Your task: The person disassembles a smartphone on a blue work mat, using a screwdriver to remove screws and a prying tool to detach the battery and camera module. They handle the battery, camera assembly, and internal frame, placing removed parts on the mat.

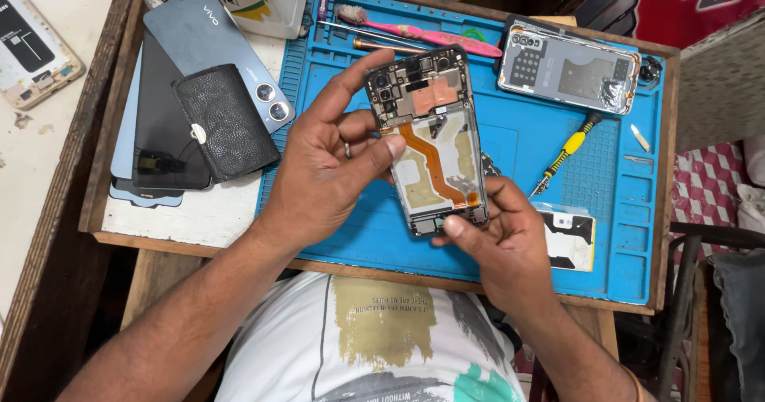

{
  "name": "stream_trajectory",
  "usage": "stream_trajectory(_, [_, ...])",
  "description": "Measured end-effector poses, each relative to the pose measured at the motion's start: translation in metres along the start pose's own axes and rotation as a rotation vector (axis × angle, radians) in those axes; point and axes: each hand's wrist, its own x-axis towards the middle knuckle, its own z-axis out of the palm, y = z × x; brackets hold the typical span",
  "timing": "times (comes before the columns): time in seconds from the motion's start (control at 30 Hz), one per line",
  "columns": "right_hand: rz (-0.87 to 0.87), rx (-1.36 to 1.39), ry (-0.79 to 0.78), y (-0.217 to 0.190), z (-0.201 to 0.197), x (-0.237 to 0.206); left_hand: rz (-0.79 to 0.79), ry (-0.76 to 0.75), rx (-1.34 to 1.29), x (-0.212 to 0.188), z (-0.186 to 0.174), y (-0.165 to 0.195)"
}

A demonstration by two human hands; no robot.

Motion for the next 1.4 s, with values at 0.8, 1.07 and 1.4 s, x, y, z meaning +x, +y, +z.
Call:
stream_trajectory(0.8, [-0.239, -0.395, -0.089, 0.003, 0.002, -0.016, 0.114, 0.201, 0.399, -0.015, 0.006, 0.023])
stream_trajectory(1.07, [-0.207, -0.39, -0.096, -0.002, 0.006, -0.014, 0.089, 0.226, 0.551, -0.019, 0.006, 0.022])
stream_trajectory(1.4, [-0.237, -0.474, -0.105, 0.004, -0.005, -0.015, 0.128, 0.185, 0.4, -0.019, 0.0, 0.014])
